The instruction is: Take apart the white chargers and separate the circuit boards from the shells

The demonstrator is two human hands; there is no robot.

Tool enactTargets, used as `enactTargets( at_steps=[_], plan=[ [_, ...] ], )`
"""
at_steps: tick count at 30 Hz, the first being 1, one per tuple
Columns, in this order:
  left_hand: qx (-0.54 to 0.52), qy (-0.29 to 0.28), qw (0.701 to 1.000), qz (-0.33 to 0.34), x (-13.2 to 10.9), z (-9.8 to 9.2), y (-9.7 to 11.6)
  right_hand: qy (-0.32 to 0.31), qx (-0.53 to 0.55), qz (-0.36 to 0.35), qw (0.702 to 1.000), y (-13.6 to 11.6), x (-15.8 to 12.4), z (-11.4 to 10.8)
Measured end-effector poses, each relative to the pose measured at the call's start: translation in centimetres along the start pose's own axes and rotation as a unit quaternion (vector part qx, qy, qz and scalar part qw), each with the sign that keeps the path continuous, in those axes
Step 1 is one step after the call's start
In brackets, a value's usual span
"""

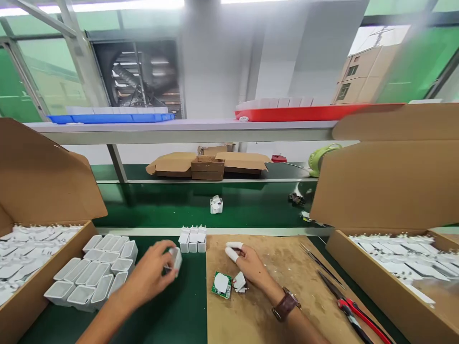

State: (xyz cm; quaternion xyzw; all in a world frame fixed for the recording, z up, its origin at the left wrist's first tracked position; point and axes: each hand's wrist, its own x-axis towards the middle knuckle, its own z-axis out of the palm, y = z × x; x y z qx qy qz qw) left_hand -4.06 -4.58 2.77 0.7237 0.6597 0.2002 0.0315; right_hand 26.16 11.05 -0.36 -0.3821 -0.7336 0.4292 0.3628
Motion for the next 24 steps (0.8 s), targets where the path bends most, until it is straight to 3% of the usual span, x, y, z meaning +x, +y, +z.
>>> enactTargets(
  at_steps=[4, 7, 12, 16, 19, 24],
  plan=[
    [-0.131, -0.036, 0.987, 0.083, -0.3, 3.4, 3.9, -0.144, -0.135, -0.059, 0.979, -2.9, -4.4, -0.4],
    [-0.202, -0.027, 0.974, 0.095, -0.2, 5.5, 4.5, -0.186, -0.215, -0.067, 0.956, -4.3, -6.0, 0.2],
    [-0.232, -0.025, 0.970, 0.074, -0.9, 6.8, 3.3, -0.183, -0.261, -0.028, 0.948, -4.8, -4.0, -0.1],
    [-0.243, -0.023, 0.968, 0.057, -2.0, 6.7, 2.8, -0.128, -0.288, -0.009, 0.949, -4.5, -2.4, -1.3],
    [-0.257, -0.009, 0.965, 0.049, -2.3, 7.5, 2.6, -0.120, -0.309, -0.001, 0.943, -3.9, -2.6, -1.2],
    [-0.280, 0.052, 0.958, 0.006, -2.7, 10.5, 2.3, -0.116, -0.336, -0.013, 0.935, -2.6, -3.9, 0.0]
  ],
)
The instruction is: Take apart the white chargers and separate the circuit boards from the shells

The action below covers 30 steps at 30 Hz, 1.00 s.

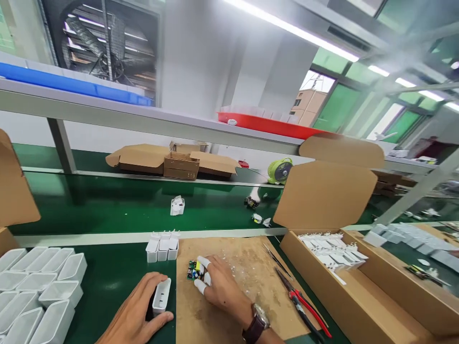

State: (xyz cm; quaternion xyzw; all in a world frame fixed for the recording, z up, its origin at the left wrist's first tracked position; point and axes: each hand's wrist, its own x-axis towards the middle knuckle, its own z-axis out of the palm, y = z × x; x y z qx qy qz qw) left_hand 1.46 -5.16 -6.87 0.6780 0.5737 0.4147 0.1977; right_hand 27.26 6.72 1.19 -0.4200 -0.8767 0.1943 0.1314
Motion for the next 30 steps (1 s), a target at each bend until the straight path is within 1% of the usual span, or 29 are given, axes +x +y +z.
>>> enactTargets(
  at_steps=[2, 5, 8, 10, 12, 16, 18, 21, 23, 26, 28, 30],
  plan=[
    [-0.002, 0.003, 0.999, -0.034, -0.2, 0.5, -0.6, 0.018, 0.003, 0.003, 1.000, 0.0, -0.1, 0.5],
    [-0.003, -0.031, 0.998, -0.051, -0.2, 0.3, -1.0, 0.021, 0.029, -0.025, 0.999, -0.1, -0.3, 0.7],
    [-0.007, -0.031, 0.999, -0.033, 0.1, -0.3, -0.5, -0.002, 0.059, -0.078, 0.995, 0.1, -0.4, 0.6],
    [-0.010, -0.024, 0.999, -0.032, 0.4, -0.7, 0.0, -0.008, 0.077, -0.094, 0.993, 0.4, -0.5, 0.6],
    [-0.011, -0.035, 0.999, -0.034, 0.7, -1.0, 0.5, 0.002, 0.095, -0.089, 0.991, 0.8, -0.5, 0.9],
    [-0.012, -0.052, 0.998, -0.020, 0.9, -1.6, 1.2, 0.045, 0.141, -0.076, 0.986, 0.8, -0.3, 1.4],
    [-0.023, -0.053, 0.998, -0.003, 0.9, -1.8, 1.3, 0.058, 0.170, -0.085, 0.980, 0.5, -0.1, 1.5],
    [-0.050, -0.052, 0.997, 0.018, 0.9, -1.7, 1.2, 0.059, 0.205, -0.109, 0.971, -0.6, 0.4, 1.0],
    [-0.060, -0.034, 0.998, 0.011, 1.0, -1.5, 1.1, 0.091, 0.207, -0.153, 0.962, -1.6, 0.8, 0.6],
    [-0.051, 0.029, 0.998, -0.004, 1.3, -1.1, 0.9, 0.160, 0.159, -0.268, 0.937, -3.2, 1.6, 0.2],
    [-0.040, 0.073, 0.997, 0.007, 1.6, -1.1, 0.8, 0.176, 0.113, -0.321, 0.924, -4.0, 2.0, 0.4],
    [-0.034, 0.097, 0.994, 0.030, 1.9, -1.2, 0.7, 0.184, 0.075, -0.342, 0.919, -4.2, 2.1, 0.9]
  ],
)
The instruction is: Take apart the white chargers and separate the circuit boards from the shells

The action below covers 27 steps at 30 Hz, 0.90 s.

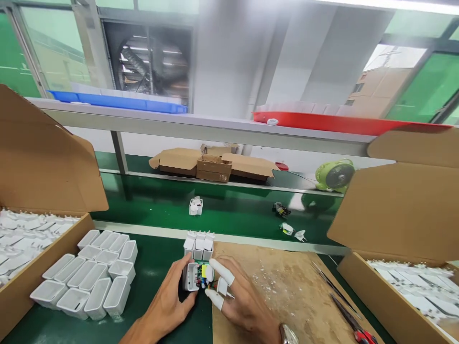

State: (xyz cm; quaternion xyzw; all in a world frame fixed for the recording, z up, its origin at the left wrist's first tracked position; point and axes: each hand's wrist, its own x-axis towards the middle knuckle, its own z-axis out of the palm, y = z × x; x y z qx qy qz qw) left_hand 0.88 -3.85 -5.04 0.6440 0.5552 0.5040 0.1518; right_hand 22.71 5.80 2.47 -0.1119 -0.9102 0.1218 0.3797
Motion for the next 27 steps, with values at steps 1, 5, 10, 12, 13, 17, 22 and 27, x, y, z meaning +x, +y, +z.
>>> enactTargets(
  at_steps=[1, 5, 10, 12, 13, 17, 22, 27],
  plan=[
    [0.000, 0.004, 1.000, 0.012, 0.1, -0.1, -0.1, -0.002, -0.017, -0.008, 1.000, 0.0, -0.2, 0.3],
    [0.005, -0.001, 0.999, 0.047, 0.5, -0.4, -0.1, -0.013, -0.057, -0.009, 0.998, 0.1, -1.0, 0.8],
    [0.013, -0.019, 0.998, 0.054, 0.7, -0.2, 0.0, -0.033, -0.066, 0.009, 0.997, -0.5, -1.0, 0.5],
    [0.014, -0.028, 0.998, 0.054, 0.7, -0.2, 0.1, -0.043, -0.069, 0.017, 0.997, -0.6, -0.9, 0.4],
    [0.016, -0.032, 0.998, 0.053, 0.6, -0.2, 0.1, -0.044, -0.068, 0.020, 0.996, -0.7, -0.9, 0.4],
    [0.024, -0.043, 0.997, 0.051, 0.5, -0.2, 0.0, -0.049, -0.062, 0.027, 0.996, -0.6, -1.2, 0.8],
    [0.033, -0.045, 0.997, 0.055, 0.4, -0.2, 0.2, -0.044, -0.070, 0.000, 0.997, -0.2, -1.8, 1.1],
    [0.028, -0.045, 0.997, 0.052, 0.4, -0.3, 0.4, -0.050, -0.072, 0.002, 0.996, -0.3, -1.8, 0.9]
  ],
)
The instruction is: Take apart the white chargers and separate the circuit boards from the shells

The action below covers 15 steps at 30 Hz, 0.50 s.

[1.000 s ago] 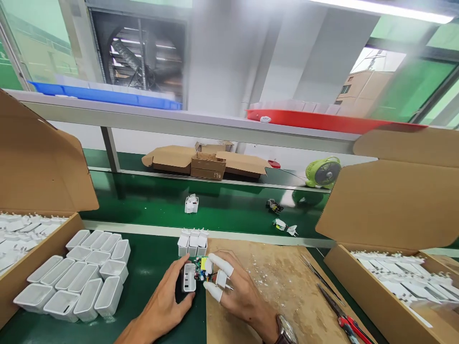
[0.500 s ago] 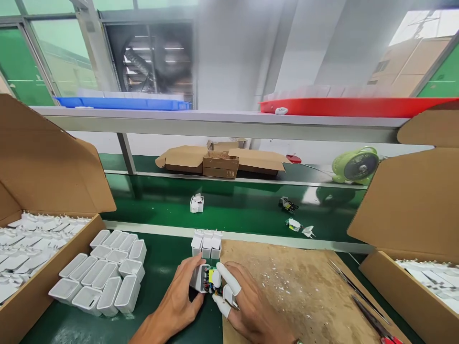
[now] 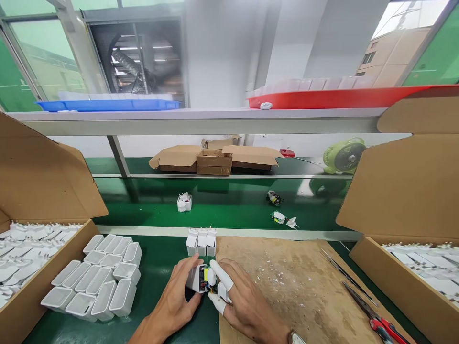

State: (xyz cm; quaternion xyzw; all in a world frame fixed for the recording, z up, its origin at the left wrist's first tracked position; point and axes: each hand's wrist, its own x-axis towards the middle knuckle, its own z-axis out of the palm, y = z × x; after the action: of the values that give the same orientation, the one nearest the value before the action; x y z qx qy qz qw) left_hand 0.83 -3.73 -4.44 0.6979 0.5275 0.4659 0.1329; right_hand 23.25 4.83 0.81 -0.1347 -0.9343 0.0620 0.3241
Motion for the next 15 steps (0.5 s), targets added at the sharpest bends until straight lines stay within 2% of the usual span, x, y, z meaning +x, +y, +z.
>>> enactTargets(
  at_steps=[6, 15],
  plan=[
    [-0.033, -0.007, 0.999, -0.029, -0.14, 0.02, -0.02, -0.005, 0.007, 0.001, 1.000, -0.23, 0.00, -0.11],
    [-0.040, -0.003, 0.999, -0.027, -0.10, 0.20, -0.15, -0.004, -0.015, -0.010, 1.000, -0.18, -0.22, 0.06]
  ],
)
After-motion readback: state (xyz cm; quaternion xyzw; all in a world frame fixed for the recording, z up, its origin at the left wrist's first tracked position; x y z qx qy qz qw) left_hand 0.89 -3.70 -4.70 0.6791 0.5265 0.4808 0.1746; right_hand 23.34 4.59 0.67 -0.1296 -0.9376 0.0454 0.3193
